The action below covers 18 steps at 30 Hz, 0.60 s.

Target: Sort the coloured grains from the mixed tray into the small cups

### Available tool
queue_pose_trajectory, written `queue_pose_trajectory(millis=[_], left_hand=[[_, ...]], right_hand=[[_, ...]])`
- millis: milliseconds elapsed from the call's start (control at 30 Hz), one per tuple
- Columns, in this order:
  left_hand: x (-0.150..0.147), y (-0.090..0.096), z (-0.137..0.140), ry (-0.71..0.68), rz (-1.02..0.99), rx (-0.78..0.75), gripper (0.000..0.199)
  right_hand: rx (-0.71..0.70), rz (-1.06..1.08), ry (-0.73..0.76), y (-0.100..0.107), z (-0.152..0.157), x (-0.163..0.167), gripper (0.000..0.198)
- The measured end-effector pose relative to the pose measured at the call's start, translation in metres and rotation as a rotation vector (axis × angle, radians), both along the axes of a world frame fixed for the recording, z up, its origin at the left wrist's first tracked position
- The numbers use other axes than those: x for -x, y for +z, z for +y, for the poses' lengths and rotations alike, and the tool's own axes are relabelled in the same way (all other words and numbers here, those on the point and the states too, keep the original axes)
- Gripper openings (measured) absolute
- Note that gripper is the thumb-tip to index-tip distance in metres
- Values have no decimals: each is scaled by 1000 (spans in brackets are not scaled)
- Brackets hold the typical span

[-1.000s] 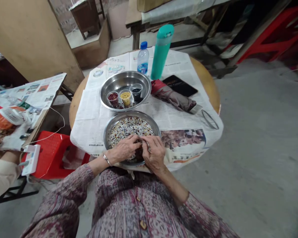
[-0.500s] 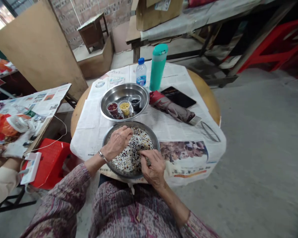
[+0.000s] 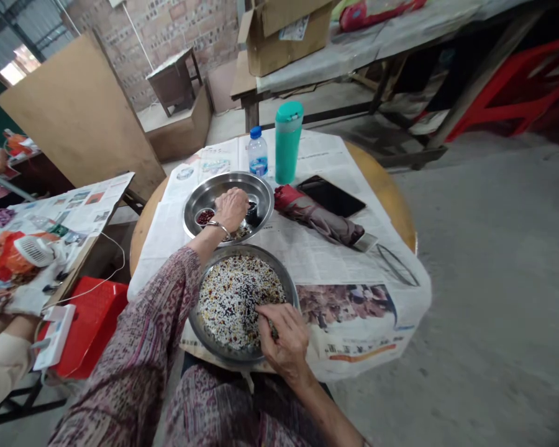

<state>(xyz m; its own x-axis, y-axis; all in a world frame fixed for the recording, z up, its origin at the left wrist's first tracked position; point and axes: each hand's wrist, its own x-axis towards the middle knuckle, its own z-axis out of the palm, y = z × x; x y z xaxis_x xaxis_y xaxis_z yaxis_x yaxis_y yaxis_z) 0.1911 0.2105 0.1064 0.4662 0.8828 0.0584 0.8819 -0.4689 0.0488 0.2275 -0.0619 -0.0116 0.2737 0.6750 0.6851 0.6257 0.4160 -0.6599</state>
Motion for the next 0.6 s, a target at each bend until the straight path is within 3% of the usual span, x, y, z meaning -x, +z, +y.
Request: queue_pose_trajectory(millis=[233,600], left_hand=[[-11,-6,12,92,53,29,18],[-11,-13,7,80,41,1,21]], right_hand=[[9,-9,-2,0,0,0,24],[8,-32,-5,1,0,-1,22]])
